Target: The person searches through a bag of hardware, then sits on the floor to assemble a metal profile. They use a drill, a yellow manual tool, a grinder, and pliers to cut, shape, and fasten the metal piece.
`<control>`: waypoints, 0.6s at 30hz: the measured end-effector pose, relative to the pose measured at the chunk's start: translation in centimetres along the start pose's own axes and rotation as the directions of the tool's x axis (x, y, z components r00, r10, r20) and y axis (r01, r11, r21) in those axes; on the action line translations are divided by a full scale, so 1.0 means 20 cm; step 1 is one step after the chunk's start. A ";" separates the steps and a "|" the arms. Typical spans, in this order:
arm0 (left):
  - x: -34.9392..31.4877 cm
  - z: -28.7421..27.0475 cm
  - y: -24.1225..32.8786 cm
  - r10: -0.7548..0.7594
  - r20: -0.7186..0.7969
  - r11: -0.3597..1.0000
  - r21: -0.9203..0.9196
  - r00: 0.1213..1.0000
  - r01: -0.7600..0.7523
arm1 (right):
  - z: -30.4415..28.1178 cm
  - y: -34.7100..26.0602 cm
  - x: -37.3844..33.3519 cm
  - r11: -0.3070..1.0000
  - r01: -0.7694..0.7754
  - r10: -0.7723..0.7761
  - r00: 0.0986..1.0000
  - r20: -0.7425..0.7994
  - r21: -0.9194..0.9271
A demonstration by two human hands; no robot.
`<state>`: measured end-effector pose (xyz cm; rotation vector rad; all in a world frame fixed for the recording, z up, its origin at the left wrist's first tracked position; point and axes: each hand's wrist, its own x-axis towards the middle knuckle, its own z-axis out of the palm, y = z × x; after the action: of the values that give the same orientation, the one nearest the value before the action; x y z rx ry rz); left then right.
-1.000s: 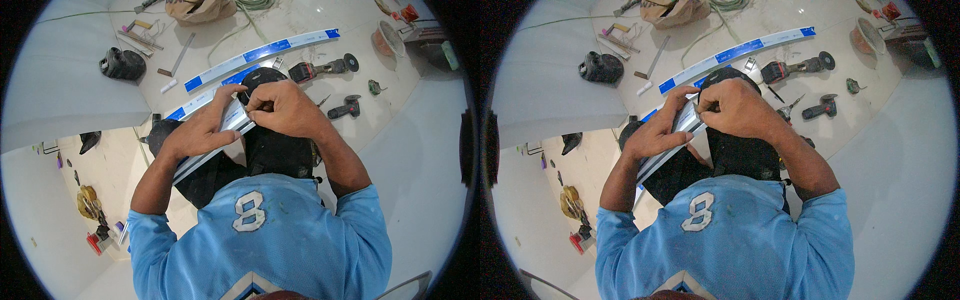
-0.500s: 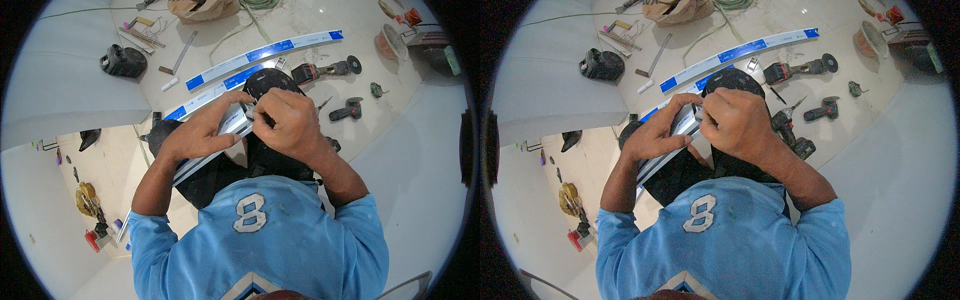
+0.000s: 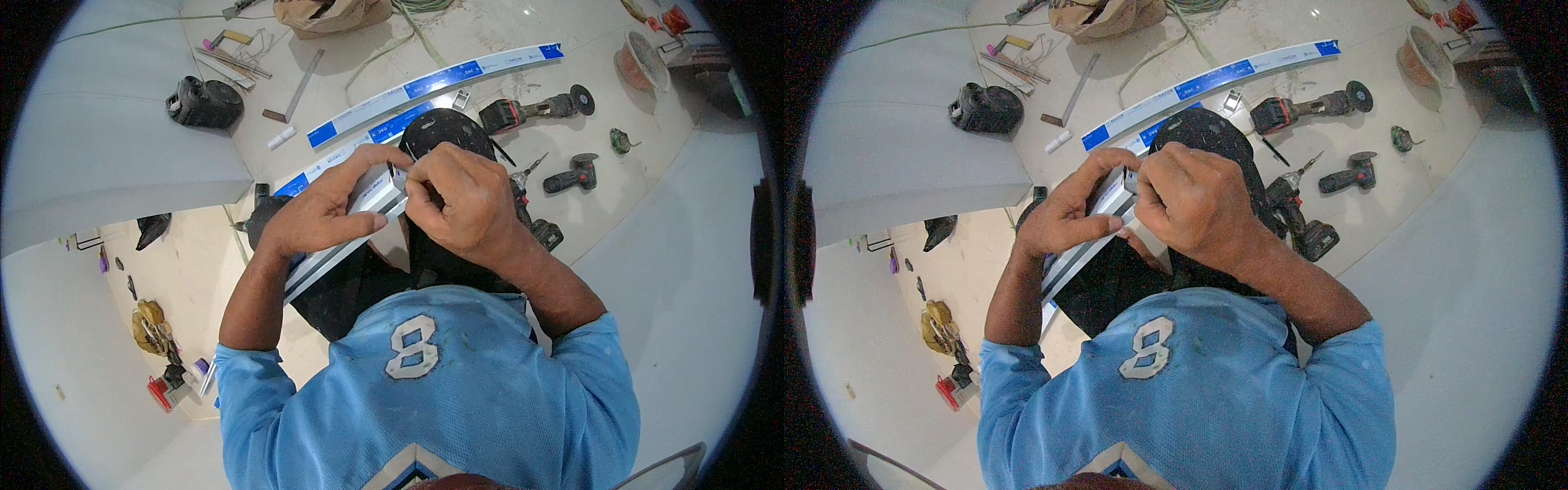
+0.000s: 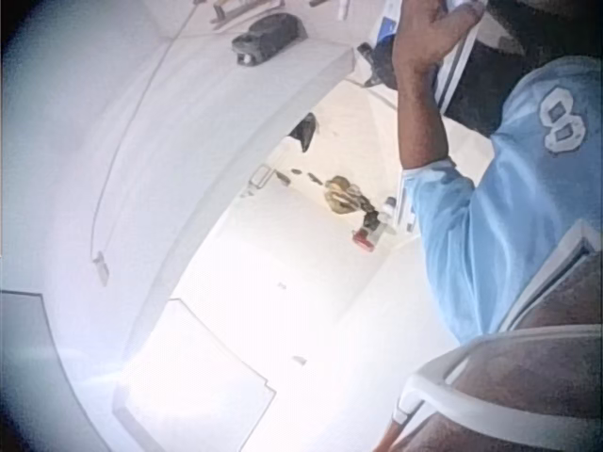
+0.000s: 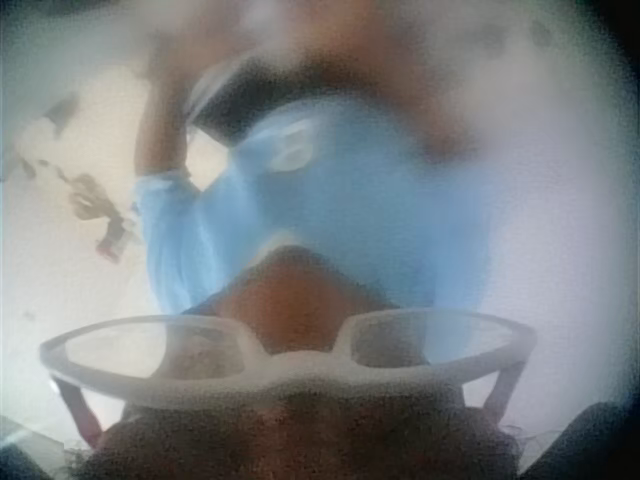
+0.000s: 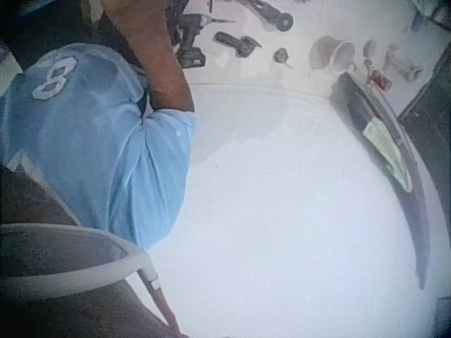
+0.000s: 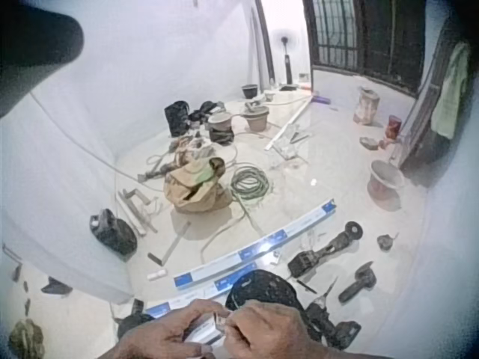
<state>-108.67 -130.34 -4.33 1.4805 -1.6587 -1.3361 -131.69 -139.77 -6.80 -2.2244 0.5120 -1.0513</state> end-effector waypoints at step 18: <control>0.01 -0.04 0.00 -0.035 0.032 0.996 -0.082 0.999 0.038 | 0.03 0.02 -0.03 0.919 -0.277 0.267 0.961 0.072 0.279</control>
<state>-108.07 -130.77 -4.16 1.4559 -1.5830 -1.4363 -131.61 -139.49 -7.63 -1.8501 0.5945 -0.8795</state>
